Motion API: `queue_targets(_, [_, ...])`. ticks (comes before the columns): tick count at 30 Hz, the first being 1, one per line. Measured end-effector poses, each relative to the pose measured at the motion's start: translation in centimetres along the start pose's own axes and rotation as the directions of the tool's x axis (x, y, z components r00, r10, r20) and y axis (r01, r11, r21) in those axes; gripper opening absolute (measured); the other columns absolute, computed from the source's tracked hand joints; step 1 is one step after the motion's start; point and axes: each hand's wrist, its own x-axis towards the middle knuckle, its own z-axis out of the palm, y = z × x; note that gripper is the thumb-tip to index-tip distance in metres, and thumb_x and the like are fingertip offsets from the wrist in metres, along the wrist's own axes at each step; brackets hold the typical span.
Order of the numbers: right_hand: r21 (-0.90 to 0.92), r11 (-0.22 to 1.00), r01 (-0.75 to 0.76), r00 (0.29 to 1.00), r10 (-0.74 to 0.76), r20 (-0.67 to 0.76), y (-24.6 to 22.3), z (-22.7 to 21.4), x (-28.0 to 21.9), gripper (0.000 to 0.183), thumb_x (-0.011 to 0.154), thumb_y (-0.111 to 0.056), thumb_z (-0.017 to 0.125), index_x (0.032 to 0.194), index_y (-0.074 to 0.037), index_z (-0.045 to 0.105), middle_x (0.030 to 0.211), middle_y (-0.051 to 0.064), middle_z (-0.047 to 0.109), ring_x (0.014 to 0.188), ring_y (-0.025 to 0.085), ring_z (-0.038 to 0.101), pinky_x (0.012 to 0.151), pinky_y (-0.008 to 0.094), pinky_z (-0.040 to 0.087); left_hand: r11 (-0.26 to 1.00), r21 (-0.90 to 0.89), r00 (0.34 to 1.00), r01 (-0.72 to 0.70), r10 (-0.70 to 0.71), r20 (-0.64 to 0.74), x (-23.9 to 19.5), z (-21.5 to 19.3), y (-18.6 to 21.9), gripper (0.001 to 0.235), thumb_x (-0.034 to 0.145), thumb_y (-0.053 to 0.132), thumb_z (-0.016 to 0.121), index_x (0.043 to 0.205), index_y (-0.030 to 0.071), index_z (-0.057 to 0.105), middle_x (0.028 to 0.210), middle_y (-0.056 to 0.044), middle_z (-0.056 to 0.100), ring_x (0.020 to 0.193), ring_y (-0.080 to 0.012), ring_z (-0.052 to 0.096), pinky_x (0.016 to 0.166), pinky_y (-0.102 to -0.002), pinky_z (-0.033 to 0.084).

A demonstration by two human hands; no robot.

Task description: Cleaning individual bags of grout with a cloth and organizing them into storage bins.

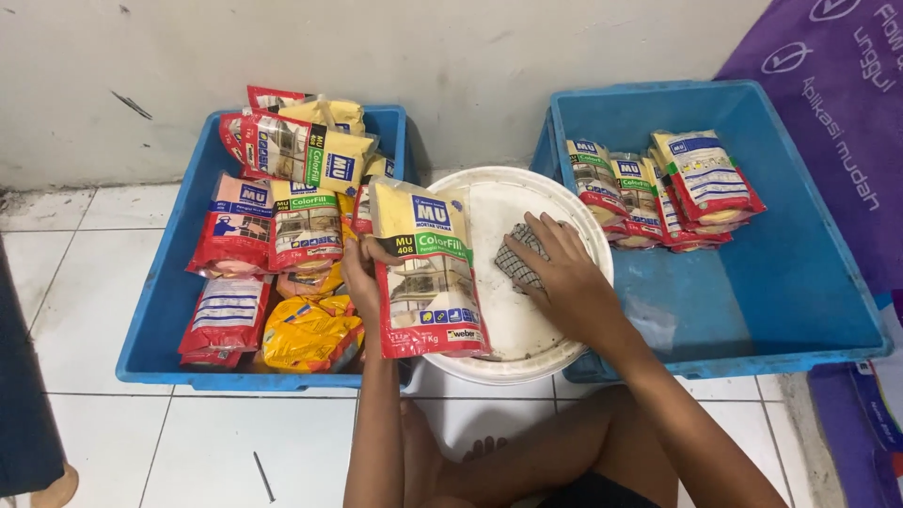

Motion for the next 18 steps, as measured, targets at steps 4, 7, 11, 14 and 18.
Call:
queue_targets(4, [0.003,1.000,-0.015,1.000,0.015,0.016,-0.5,-0.6,-0.1,0.055,0.097,-0.025,0.064,0.150,-0.027,0.051,0.162,0.011,0.037,0.155,0.031,0.025,0.127,0.050,0.013,1.000,0.015,1.000,-0.018,0.018,-0.002,0.0,-0.4,-0.4,0.070,0.109,0.043,0.035,0.056,0.004,0.058,0.055,-0.010,0.057,0.057,-0.0173,0.059,0.066,-0.027,0.050])
queue_targets(7, [0.008,1.000,-0.008,1.000,0.008,0.008,-0.4,-0.7,0.0,0.055,0.097,-0.024,0.065,0.150,-0.026,0.051,0.162,0.012,0.038,0.155,0.032,0.026,0.127,0.050,0.013,0.999,0.034,0.999,-0.031,0.031,0.014,0.3,-0.7,-0.8,0.070,0.110,0.042,0.033,0.056,0.004,0.059,0.056,-0.010,0.058,0.059,-0.0180,0.060,0.069,-0.027,0.051])
queue_targets(11, [0.012,1.000,-0.001,1.000,0.000,0.014,-0.2,-0.5,0.2,0.054,0.097,-0.025,0.064,0.150,-0.024,0.051,0.162,0.012,0.038,0.155,0.033,0.026,0.127,0.051,0.013,0.997,0.065,0.999,-0.038,0.037,0.020,0.5,-1.4,-2.1,0.070,0.111,0.040,0.033,0.057,0.003,0.059,0.058,-0.011,0.058,0.062,-0.0196,0.061,0.072,-0.028,0.050])
queue_targets(14, [0.081,0.996,-0.033,0.997,0.027,0.074,0.1,-2.2,1.0,0.055,0.096,-0.021,0.062,0.150,-0.022,0.050,0.162,0.014,0.038,0.154,0.035,0.027,0.127,0.051,0.018,0.998,0.054,0.999,-0.043,0.042,0.016,0.6,-1.5,-2.2,0.071,0.110,0.042,0.032,0.057,0.002,0.060,0.060,-0.012,0.060,0.063,-0.0197,0.062,0.073,-0.028,0.051])
queue_targets(18, [0.226,0.964,0.141,0.925,-0.047,-0.376,-4.7,-11.4,2.0,0.070,0.089,0.007,0.055,0.156,-0.014,0.046,0.166,0.017,0.034,0.154,0.040,0.023,0.125,0.052,0.014,0.999,0.028,0.999,-0.023,0.022,0.025,0.1,-0.3,-0.2,0.071,0.111,0.042,0.035,0.058,0.002,0.060,0.054,-0.010,0.054,0.055,-0.0157,0.055,0.065,-0.028,0.048])
